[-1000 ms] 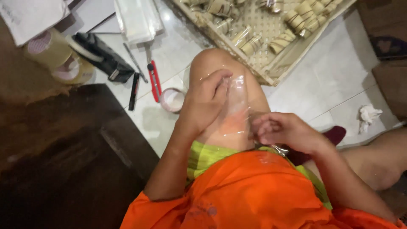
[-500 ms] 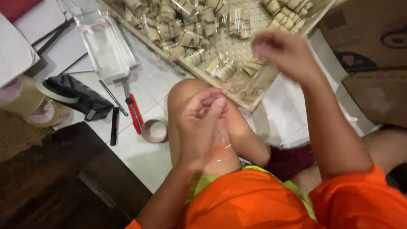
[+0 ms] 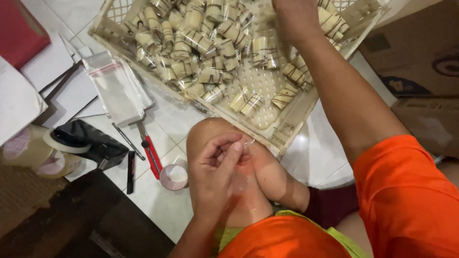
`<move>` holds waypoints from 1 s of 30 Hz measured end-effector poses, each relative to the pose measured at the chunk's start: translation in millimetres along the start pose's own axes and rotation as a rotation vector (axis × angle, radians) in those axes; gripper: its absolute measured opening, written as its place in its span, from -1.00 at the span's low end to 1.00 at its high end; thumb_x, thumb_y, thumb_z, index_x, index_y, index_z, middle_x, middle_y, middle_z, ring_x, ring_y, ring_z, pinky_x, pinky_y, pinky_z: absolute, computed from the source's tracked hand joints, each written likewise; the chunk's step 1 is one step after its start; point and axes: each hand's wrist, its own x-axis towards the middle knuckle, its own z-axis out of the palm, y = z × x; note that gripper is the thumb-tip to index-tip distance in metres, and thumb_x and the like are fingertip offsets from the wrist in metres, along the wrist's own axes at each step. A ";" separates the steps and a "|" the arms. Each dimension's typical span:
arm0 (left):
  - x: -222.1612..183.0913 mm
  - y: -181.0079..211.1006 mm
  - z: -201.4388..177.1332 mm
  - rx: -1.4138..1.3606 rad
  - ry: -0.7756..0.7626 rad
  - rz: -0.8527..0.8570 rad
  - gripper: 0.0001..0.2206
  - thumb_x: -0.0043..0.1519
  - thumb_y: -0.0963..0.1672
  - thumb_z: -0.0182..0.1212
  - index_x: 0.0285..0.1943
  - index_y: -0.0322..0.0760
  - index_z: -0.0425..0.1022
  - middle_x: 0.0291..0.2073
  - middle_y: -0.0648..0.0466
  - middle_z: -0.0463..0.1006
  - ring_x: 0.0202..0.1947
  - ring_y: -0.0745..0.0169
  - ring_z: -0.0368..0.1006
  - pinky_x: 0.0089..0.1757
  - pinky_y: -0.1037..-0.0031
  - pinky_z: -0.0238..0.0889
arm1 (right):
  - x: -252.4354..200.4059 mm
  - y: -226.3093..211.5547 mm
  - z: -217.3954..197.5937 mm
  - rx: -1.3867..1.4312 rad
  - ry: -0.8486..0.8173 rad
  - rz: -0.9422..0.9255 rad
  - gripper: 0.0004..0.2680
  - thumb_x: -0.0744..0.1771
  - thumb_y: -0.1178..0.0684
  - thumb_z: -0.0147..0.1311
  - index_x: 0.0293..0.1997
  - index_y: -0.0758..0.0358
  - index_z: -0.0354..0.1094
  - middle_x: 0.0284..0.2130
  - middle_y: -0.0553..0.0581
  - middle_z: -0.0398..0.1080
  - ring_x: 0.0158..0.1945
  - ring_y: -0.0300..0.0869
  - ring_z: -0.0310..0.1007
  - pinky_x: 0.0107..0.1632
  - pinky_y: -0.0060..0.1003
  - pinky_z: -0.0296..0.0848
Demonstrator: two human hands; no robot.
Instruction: Wrapping individual bread rolls in small plastic bags for packaging.
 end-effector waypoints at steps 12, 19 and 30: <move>12.2 -17.9 -0.3 -0.224 -0.082 -0.035 -0.81 0.32 -0.22 0.15 0.03 -0.53 0.51 -0.29 -0.10 0.59 -0.29 0.22 0.50 -0.17 0.46 0.40 | 18.7 13.5 34.1 -0.229 0.060 0.114 -0.24 -0.32 0.03 0.65 -0.10 0.29 0.51 -0.12 0.29 0.43 0.02 0.21 0.32 0.16 0.18 0.15; 6.2 -8.0 2.4 -0.227 -0.104 -0.047 -0.85 0.34 -0.24 0.11 0.01 -0.51 0.49 -0.18 -0.17 0.63 -0.18 0.17 0.56 -0.12 0.48 0.45 | 6.9 29.9 40.3 0.173 0.328 0.106 -0.89 0.29 0.30 0.09 -0.17 0.50 0.47 -0.32 0.47 0.48 -0.33 0.26 0.46 -0.20 0.14 0.51; 1.1 -3.2 4.5 -0.262 -0.214 -0.219 -0.64 0.36 -0.17 -0.04 0.30 -0.52 0.35 -0.01 -0.29 0.58 -0.06 0.04 0.55 -0.05 0.39 0.45 | -188.9 -0.9 -26.1 2.487 -0.278 0.087 -0.74 0.47 0.07 0.03 0.36 0.14 0.26 0.23 0.36 0.36 0.05 0.08 0.51 0.09 -0.08 0.58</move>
